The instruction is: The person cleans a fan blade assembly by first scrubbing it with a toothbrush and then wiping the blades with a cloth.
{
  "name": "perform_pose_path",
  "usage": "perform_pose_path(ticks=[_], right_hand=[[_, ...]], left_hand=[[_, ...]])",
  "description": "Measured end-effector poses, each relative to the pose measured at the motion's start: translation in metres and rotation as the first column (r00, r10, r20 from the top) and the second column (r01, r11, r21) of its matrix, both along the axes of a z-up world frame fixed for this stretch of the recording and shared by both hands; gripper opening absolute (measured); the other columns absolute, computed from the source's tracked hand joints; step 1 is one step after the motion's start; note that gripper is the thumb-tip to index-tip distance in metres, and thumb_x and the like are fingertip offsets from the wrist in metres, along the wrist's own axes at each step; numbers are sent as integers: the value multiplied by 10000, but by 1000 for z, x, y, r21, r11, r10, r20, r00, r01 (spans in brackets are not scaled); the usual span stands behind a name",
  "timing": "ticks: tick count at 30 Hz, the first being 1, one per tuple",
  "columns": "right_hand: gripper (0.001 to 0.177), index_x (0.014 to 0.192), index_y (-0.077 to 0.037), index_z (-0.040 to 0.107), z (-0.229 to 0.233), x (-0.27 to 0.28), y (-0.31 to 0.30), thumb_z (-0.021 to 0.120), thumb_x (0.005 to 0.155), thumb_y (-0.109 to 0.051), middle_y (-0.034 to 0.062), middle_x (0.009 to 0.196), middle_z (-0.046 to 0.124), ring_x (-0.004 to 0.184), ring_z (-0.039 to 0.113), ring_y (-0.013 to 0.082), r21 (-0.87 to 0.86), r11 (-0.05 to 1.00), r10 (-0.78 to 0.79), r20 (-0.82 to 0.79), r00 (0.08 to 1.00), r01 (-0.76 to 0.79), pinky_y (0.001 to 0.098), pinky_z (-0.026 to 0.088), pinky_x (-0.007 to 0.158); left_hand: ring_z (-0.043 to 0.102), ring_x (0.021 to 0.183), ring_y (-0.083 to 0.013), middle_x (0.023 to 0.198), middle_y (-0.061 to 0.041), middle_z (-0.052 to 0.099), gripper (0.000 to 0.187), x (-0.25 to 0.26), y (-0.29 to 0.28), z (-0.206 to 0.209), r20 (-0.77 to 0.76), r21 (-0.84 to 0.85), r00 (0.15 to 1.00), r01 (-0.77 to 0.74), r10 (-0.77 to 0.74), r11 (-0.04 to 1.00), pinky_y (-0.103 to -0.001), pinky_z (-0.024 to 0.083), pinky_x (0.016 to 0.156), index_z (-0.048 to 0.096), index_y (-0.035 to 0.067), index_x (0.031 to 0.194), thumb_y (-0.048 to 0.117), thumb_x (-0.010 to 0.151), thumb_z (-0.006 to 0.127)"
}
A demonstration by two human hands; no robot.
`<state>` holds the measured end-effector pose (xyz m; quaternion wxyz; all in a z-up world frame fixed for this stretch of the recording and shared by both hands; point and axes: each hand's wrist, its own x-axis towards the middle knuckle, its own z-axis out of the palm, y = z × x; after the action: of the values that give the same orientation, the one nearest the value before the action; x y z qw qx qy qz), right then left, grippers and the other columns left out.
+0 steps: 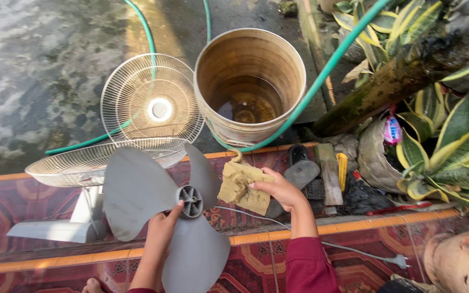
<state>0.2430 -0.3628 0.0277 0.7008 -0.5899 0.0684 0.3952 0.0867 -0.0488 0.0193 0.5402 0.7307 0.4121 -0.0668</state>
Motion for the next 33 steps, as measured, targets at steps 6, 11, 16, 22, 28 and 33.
perform_pose_path(ticks=[6, 11, 16, 22, 28, 33], right_hand=[[313, 1175, -53, 604, 73, 54, 2, 709, 892, -133, 60, 1017, 718, 904, 679, 147, -144, 957, -165, 443, 881, 252, 320, 545, 765], [463, 1262, -20, 530, 72, 196, 16, 737, 926, -263, 258, 1120, 705, 1046, 672, 454, -553, 604, 191, 799, 570, 574, 505, 532, 848], [404, 1358, -39, 481, -52, 313, 76, 542, 976, -152, 333, 1267, 648, 1214, 599, 494, -948, 295, 655, 295, 696, 123, 533, 468, 1020], [471, 1481, -48, 424, -194, 366, 71, 446, 1021, -146, 260, 1461, 564, 1332, 572, 432, -992, 57, 670, -46, 741, -113, 537, 483, 1056], [821, 1565, -23, 360, -202, 354, 66, 744, 878, -258, 233, 1511, 529, 1371, 556, 369, -913, -148, 791, -340, 509, -380, 443, 475, 1111], [716, 1500, -69, 424, -91, 325, 76, 713, 856, -191, 213, 1345, 615, 1200, 626, 345, -952, 276, 632, 78, 771, -130, 438, 512, 992]], left_hand=[[621, 1013, -188, 1116, -136, 746, 570, -11, 7, 15, 117, -77, 989, -78, 86, 994, -310, 461, 938, 711, -89, 1162, 384, 849, 757], [652, 1133, -242, 1166, -170, 740, 577, -15, 25, -36, 3, 153, 996, 87, -89, 984, -327, 448, 1015, 698, -37, 1211, 427, 875, 763], [689, 1109, -249, 1148, -169, 748, 561, -9, 30, -107, 0, 73, 999, 53, -54, 996, -341, 480, 998, 709, -28, 1188, 382, 816, 803], [700, 1099, -250, 1146, -171, 754, 565, -3, 14, -178, -153, 8, 988, -14, 15, 1000, -348, 491, 991, 708, -27, 1182, 348, 779, 835], [711, 1089, -250, 1143, -172, 760, 575, -12, 5, -191, -194, -38, 981, -2, -5, 999, -355, 503, 984, 706, -25, 1176, 315, 742, 867], [720, 1080, -250, 1141, -173, 765, 587, -19, 34, -145, -58, -34, 998, 3, -5, 999, -360, 513, 978, 704, -24, 1172, 288, 711, 893]])
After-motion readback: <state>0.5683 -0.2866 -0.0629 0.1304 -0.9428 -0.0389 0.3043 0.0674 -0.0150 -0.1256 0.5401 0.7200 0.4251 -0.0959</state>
